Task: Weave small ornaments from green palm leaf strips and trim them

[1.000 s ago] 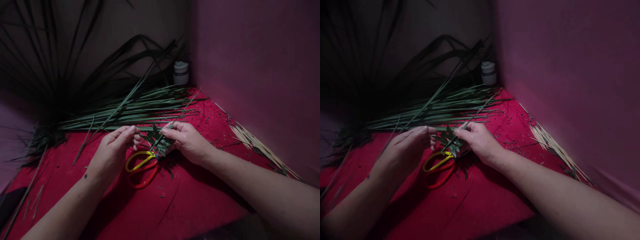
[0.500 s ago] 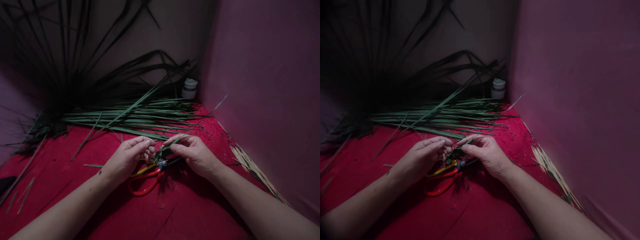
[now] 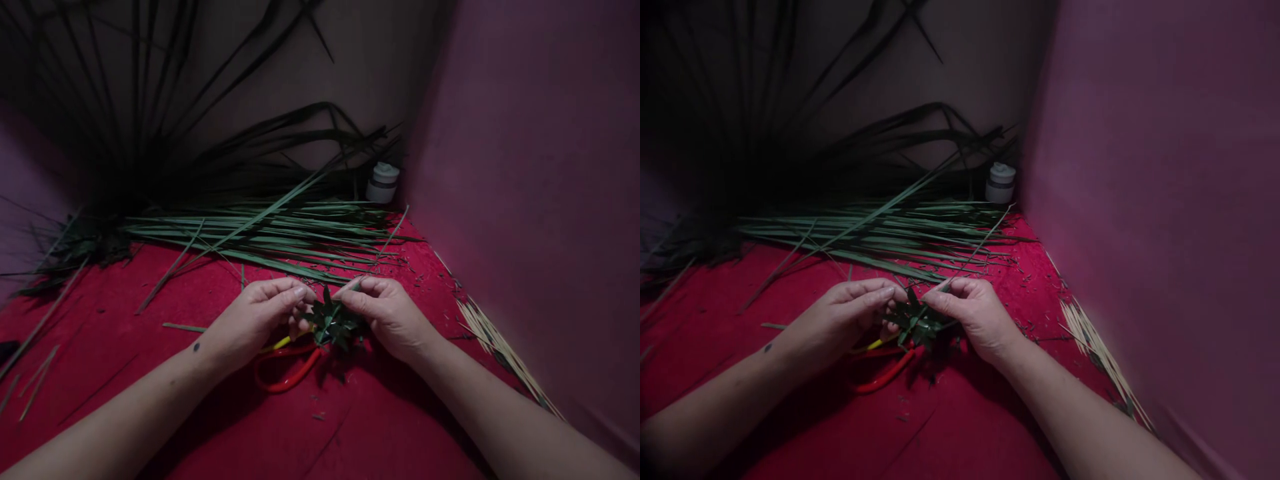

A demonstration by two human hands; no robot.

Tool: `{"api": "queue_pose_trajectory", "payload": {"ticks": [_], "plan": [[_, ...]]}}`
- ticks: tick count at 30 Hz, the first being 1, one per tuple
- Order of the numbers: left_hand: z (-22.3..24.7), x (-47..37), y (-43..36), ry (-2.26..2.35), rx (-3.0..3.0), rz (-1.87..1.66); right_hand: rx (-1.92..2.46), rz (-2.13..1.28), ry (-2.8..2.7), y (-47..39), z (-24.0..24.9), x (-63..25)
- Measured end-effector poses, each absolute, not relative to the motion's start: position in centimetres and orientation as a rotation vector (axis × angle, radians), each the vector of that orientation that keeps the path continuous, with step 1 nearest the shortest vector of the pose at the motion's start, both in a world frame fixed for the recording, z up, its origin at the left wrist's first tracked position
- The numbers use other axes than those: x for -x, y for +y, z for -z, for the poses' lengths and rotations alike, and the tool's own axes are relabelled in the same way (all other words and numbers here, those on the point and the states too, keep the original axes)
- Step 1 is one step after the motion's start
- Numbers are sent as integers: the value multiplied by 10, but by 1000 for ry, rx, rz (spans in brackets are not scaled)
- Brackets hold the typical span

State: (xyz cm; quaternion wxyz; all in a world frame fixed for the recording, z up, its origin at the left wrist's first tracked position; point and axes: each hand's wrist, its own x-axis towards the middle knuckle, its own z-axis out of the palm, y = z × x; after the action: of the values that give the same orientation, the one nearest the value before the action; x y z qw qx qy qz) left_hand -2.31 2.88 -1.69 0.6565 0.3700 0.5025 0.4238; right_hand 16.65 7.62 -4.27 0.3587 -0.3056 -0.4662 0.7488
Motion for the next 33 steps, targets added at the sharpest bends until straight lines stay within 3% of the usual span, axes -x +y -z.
{"api": "queue_pose_trajectory", "payload": {"ticks": [9, 19, 33], "plan": [[13, 25, 29, 1159, -1003, -976, 852, -1946, -1213, 78, 45, -165], [12, 30, 28, 1325, -1139, -732, 831, -1969, -1270, 77, 43, -166], [14, 24, 28, 1264, -1021, -834, 881, -1902, -1426, 75, 40, -167]]}}
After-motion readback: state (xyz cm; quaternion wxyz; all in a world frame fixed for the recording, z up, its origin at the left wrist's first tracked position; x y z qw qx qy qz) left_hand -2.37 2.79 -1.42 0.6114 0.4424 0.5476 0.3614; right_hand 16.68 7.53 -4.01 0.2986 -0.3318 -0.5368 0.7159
